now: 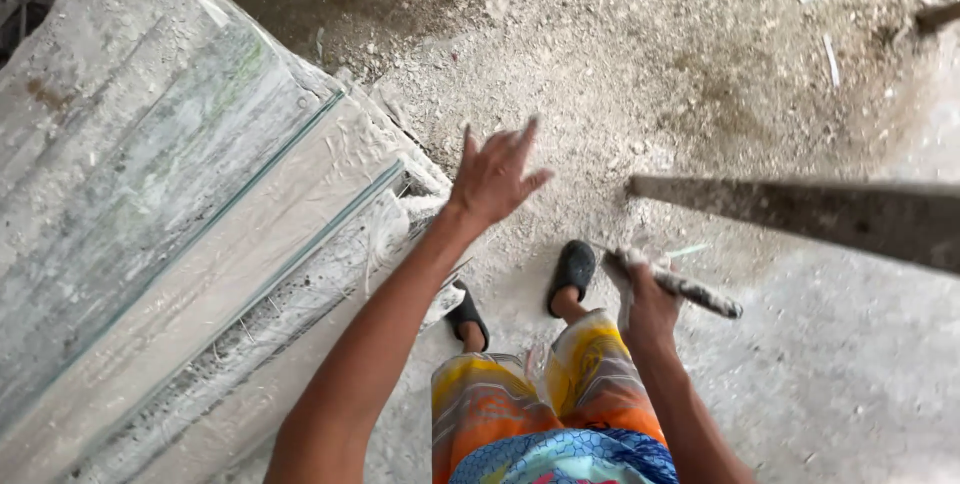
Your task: The person applies a white paste to a long, flat surface using a trowel, spreading it evenly across the material. They then use a blue plastic scraper to smooth the surface and remove excess paste.
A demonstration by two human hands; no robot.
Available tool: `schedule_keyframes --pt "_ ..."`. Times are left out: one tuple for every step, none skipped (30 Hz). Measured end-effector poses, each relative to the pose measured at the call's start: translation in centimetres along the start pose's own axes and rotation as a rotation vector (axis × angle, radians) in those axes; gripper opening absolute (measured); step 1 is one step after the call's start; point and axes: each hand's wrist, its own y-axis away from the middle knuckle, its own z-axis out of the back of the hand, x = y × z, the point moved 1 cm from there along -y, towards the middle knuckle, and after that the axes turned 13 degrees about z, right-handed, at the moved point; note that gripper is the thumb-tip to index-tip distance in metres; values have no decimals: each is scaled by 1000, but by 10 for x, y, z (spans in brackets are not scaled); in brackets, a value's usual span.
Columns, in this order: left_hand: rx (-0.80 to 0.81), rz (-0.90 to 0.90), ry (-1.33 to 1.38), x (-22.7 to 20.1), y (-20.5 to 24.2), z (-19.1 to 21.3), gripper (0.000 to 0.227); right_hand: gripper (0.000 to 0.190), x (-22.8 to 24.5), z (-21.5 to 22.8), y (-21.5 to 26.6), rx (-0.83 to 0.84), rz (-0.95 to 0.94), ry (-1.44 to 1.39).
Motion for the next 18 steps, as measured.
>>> schedule_keyframes --pt "162 150 172 0 -9 30 86 29 -2 11 -7 36 -59 85" --pt "148 171 171 11 -10 38 86 29 12 8 -13 61 -59 82" --pt "263 295 150 21 -7 44 101 32 27 7 -14 146 -39 287" --pt "376 419 132 31 -3 50 117 34 42 6 -15 231 -12 491" --pt "368 435 136 33 7 43 117 34 44 7 -20 249 -10 491" --pt "534 424 -99 36 18 34 128 33 45 9 -23 158 -73 349" --pt "697 410 -342 42 30 27 139 33 44 9 -26 67 -137 202" --pt "691 427 -341 34 37 25 139 33 43 2 -32 84 -136 197" --pt "696 420 -333 24 46 21 141 28 43 -3 -35 80 -167 86" --pt "702 413 -326 16 56 16 144 25 42 -8 -38 75 -199 -25" --pt "695 427 -319 7 55 16 144 25 44 -18 -41 92 -198 -24" --pt "714 385 -366 -3 54 15 134 19 46 -27 -42 128 -184 -30" --pt "744 348 -404 -16 61 13 126 15 50 -32 -39 170 -183 -29" --pt "750 370 -389 -14 64 -14 126 15 51 -36 -39 192 -194 -19" --pt "604 364 -367 -9 65 -40 100 16 50 -43 -39 246 -177 -13" --pt "457 362 -347 -5 67 -65 78 18 50 -50 -39 300 -160 -8" --pt "452 382 -340 -2 72 -77 78 18 49 -58 -39 321 -163 -5" --pt "278 362 -181 1 77 -88 72 17 47 -65 -39 312 -234 2"
